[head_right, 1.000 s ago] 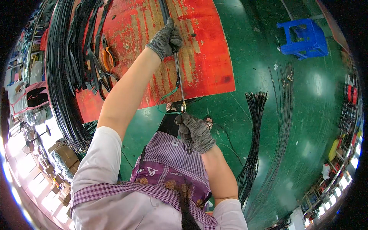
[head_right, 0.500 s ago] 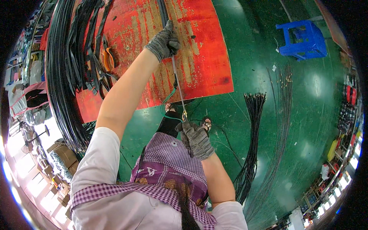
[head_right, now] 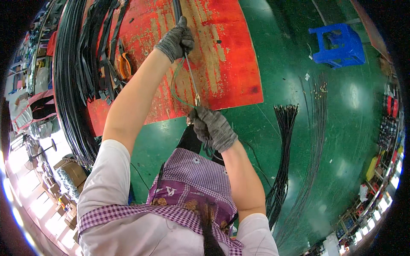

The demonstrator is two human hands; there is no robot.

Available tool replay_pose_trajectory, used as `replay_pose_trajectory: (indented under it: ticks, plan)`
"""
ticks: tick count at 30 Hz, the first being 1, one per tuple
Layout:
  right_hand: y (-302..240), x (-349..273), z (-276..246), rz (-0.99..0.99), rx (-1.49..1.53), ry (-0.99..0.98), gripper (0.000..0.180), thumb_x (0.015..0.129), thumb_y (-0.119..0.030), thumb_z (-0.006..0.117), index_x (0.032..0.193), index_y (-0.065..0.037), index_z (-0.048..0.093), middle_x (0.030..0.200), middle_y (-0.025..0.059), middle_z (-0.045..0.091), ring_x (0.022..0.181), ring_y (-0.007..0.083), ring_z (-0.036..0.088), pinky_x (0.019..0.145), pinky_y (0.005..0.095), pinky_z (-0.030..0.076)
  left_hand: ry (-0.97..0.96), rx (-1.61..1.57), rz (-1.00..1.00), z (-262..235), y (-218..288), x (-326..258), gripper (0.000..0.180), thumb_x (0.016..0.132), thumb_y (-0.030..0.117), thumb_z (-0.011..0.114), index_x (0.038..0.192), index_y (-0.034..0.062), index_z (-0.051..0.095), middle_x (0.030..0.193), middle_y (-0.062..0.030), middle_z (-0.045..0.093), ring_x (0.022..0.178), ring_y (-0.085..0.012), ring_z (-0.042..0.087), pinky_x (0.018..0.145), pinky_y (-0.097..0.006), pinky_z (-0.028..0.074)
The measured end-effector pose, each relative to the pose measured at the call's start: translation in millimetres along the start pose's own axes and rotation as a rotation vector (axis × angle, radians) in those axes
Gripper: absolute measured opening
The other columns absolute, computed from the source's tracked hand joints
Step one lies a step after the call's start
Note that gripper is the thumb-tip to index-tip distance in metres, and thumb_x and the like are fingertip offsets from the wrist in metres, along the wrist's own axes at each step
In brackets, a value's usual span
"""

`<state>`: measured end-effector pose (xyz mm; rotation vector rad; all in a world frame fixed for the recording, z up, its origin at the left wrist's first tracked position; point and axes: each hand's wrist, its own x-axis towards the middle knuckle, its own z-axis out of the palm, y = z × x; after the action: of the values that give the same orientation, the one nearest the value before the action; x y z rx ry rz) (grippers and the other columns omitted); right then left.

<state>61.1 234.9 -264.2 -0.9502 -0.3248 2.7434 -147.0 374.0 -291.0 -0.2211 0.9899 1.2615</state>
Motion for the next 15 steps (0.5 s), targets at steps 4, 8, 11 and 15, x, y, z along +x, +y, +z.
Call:
replay_pose_trajectory:
  ticks: [4, 8, 11, 15]
  plan:
    - [-17, 28, 9, 0.056, 0.211, -0.101, 0.027, 0.083, -0.033, 0.043, 0.078, -0.007, 0.049, 0.046, -0.0066, 0.034, 0.035, 0.0042, 0.028, 0.031, 0.0168, 0.022, 0.061, 0.021, 0.023, 0, -4, -7, 0.036, 0.07, 0.035, 0.06, 0.055, 0.0127, 0.036, 0.046, 0.0051, 0.031, 0.036, -0.0069, 0.027, 0.032, -0.02, 0.026]
    - [-22, 45, 9, 0.08, 0.187, -0.09, 0.025, 0.084, -0.03, 0.042, 0.079, -0.007, 0.05, 0.046, -0.0066, 0.033, 0.034, 0.0046, 0.027, 0.031, 0.0174, 0.022, 0.01, 0.053, -0.024, -17, -10, -10, 0.035, 0.073, 0.037, 0.057, 0.063, 0.0112, 0.036, 0.048, 0.0023, 0.033, 0.038, -0.0087, 0.029, 0.033, -0.021, 0.027]
    - [-23, 55, 10, 0.043, 0.088, 0.04, 0.024, 0.083, -0.029, 0.043, 0.078, -0.007, 0.05, 0.046, -0.0066, 0.034, 0.034, 0.0047, 0.027, 0.031, 0.0181, 0.022, -0.049, 0.038, -0.024, -24, -13, -11, 0.035, 0.072, 0.037, 0.058, 0.064, 0.0115, 0.036, 0.049, 0.0022, 0.033, 0.038, -0.0086, 0.029, 0.033, -0.021, 0.027]
    - [-30, 67, 11, 0.013, 0.039, 0.018, 0.024, 0.083, -0.029, 0.045, 0.076, -0.007, 0.051, 0.046, -0.0064, 0.035, 0.035, 0.0048, 0.028, 0.031, 0.019, 0.023, 0.017, 0.063, -0.004, -21, -15, -12, 0.035, 0.072, 0.038, 0.058, 0.064, 0.0115, 0.037, 0.049, 0.0021, 0.033, 0.038, -0.0086, 0.029, 0.033, -0.021, 0.026]
